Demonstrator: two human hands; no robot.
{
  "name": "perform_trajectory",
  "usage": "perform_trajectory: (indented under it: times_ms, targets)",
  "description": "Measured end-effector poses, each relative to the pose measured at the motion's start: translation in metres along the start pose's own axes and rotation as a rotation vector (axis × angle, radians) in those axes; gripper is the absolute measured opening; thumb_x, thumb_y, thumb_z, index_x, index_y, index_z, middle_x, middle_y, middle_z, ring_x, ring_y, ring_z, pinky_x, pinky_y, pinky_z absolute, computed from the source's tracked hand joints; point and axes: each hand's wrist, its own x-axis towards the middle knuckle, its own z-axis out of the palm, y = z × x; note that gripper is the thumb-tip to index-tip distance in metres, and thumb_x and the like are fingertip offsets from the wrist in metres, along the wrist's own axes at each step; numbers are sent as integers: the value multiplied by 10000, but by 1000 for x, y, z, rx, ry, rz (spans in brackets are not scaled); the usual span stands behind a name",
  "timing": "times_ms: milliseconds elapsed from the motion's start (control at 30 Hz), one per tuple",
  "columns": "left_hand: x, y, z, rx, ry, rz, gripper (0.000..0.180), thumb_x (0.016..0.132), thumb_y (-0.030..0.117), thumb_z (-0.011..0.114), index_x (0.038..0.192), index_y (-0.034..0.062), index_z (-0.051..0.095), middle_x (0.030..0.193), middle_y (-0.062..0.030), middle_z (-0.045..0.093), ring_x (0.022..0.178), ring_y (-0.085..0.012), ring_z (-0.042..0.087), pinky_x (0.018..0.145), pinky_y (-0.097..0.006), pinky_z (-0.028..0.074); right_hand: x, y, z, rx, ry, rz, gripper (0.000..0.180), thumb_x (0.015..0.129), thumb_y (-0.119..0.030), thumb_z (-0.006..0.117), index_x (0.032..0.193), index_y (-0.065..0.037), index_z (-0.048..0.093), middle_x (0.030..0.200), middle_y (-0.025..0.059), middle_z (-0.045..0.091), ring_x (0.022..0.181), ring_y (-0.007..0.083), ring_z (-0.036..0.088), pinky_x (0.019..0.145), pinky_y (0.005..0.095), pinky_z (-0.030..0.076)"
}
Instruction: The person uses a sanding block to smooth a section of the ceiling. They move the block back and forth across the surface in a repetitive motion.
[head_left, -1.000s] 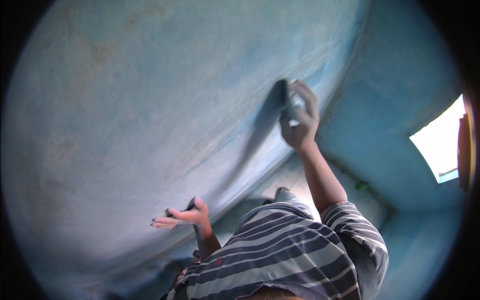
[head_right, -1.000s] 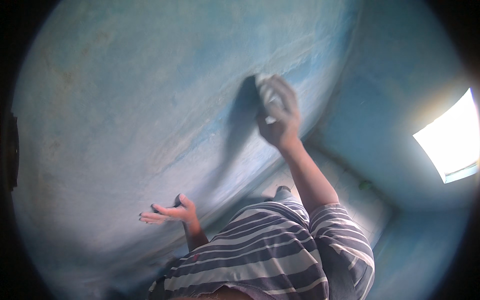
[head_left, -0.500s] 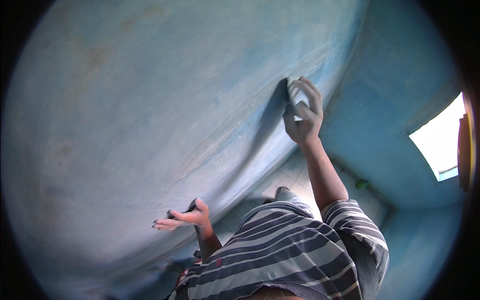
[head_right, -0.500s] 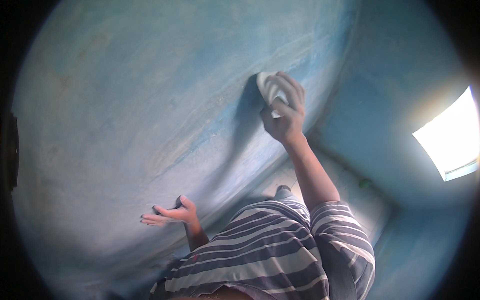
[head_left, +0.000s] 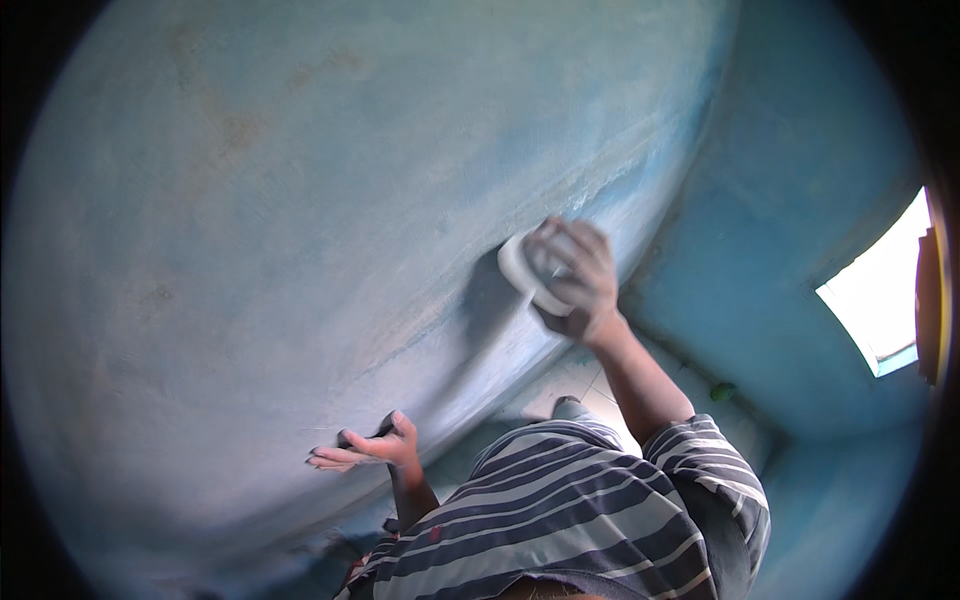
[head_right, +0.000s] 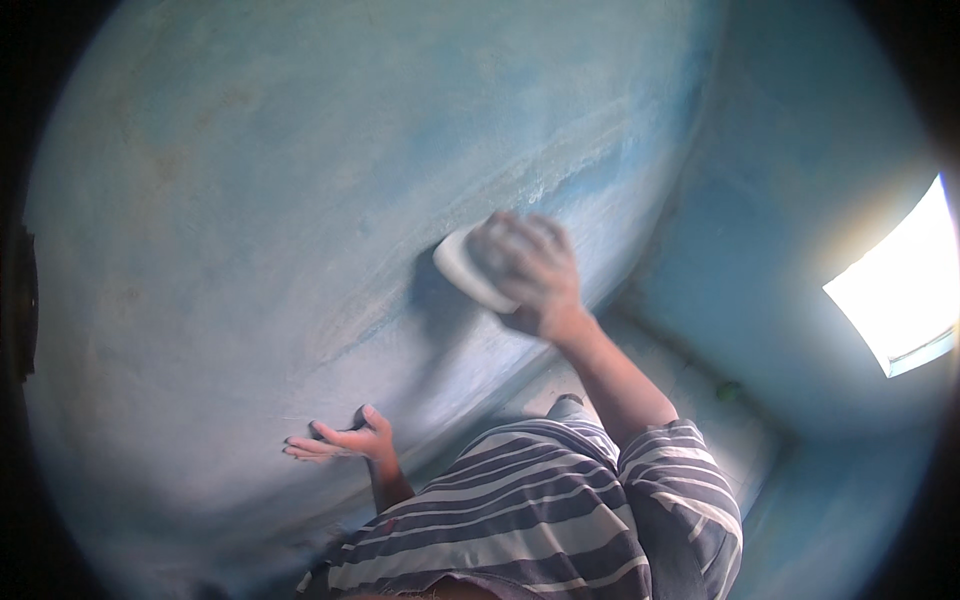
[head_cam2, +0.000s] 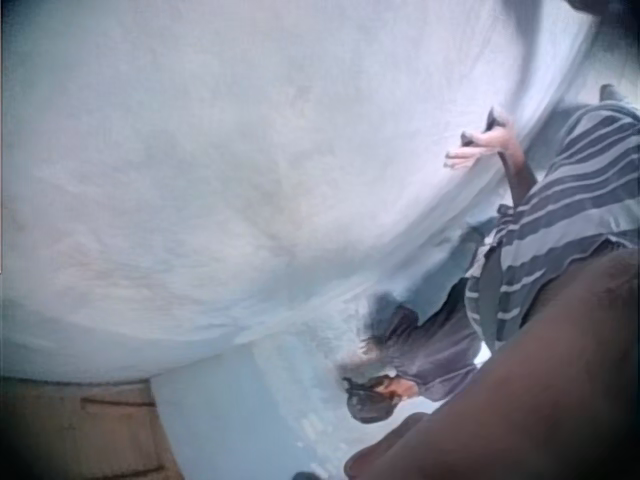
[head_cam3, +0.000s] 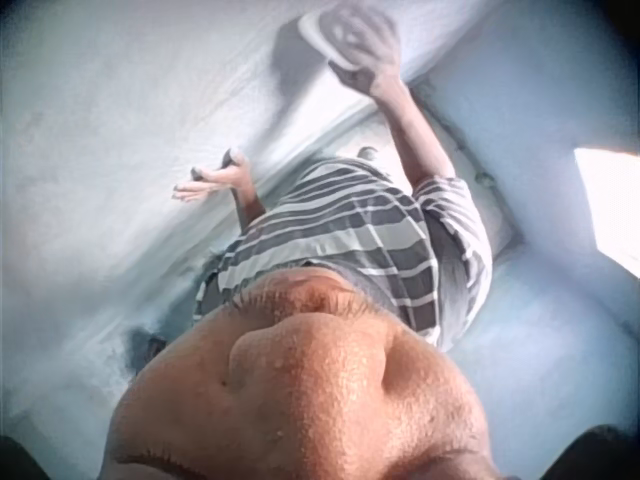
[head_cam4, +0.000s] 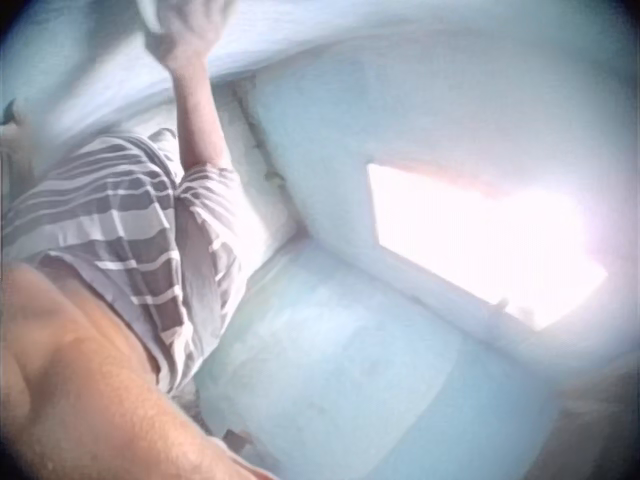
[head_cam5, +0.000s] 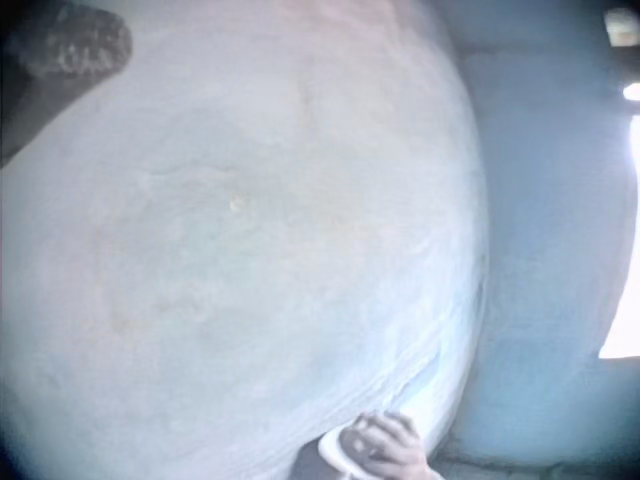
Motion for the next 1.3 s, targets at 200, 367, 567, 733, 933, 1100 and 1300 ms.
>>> perform_trajectory:
  times_ms: [200,367,567,733,933,1100,1300]
  targets:
    - [-3,5,6,-77,15,-50,852,983,638,461,1583,68,258,1648,-336,113,1505,-581,79,1147,-728,83,-9,17,8,65,181,160,229,612,91,733,740,-74,641,1300,165,649,1299,395,574,995,475,508]
    - [-1,5,5,-56,19,-48,858,989,629,455,1575,35,257,1649,-337,102,1513,-564,80,1156,-712,73,-9,40,14,74,272,39,192,663,54,703,741,-52,564,1231,173,686,1225,370,629,966,469,518]
    - [-1,0,7,-66,19,-23,842,1003,575,443,1573,-11,239,1649,-337,84,1522,-544,72,1164,-700,48,1,39,3,-117,330,390,220,727,78,702,887,-14,583,1245,200,664,1190,405,643,959,454,523]
    - [-7,-7,10,-67,-15,-48,835,996,522,451,1580,-17,193,1653,-339,15,1522,-548,17,1154,-713,47,-3,62,3,-111,339,419,224,873,89,667,1089,30,649,1232,219,670,1174,352,667,950,416,554]
    - [-9,4,14,-169,-47,-231,841,958,386,464,1589,-42,109,1656,-338,-72,1525,-546,-43,1166,-700,18,-9,118,-13,-86,388,468,139,902,73,654,1029,16,664,1180,204,688,1153,347,670,976,421,532]
    - [21,66,-2,-199,-38,-471,824,918,203,482,1595,-61,93,1650,-347,-65,1551,-475,-15,1216,-598,31,-9,154,-26,-80,379,364,224,856,125,635,1056,24,632,1240,227,646,1167,392,655,959,420,553]
    - [47,99,-10,-284,-28,-573,812,915,170,489,1598,-56,114,1654,-342,-48,1552,-471,-5,1226,-568,51,-32,182,-11,78,402,55,216,889,118,625,1083,27,599,1215,268,633,1164,426,634,949,452,544]
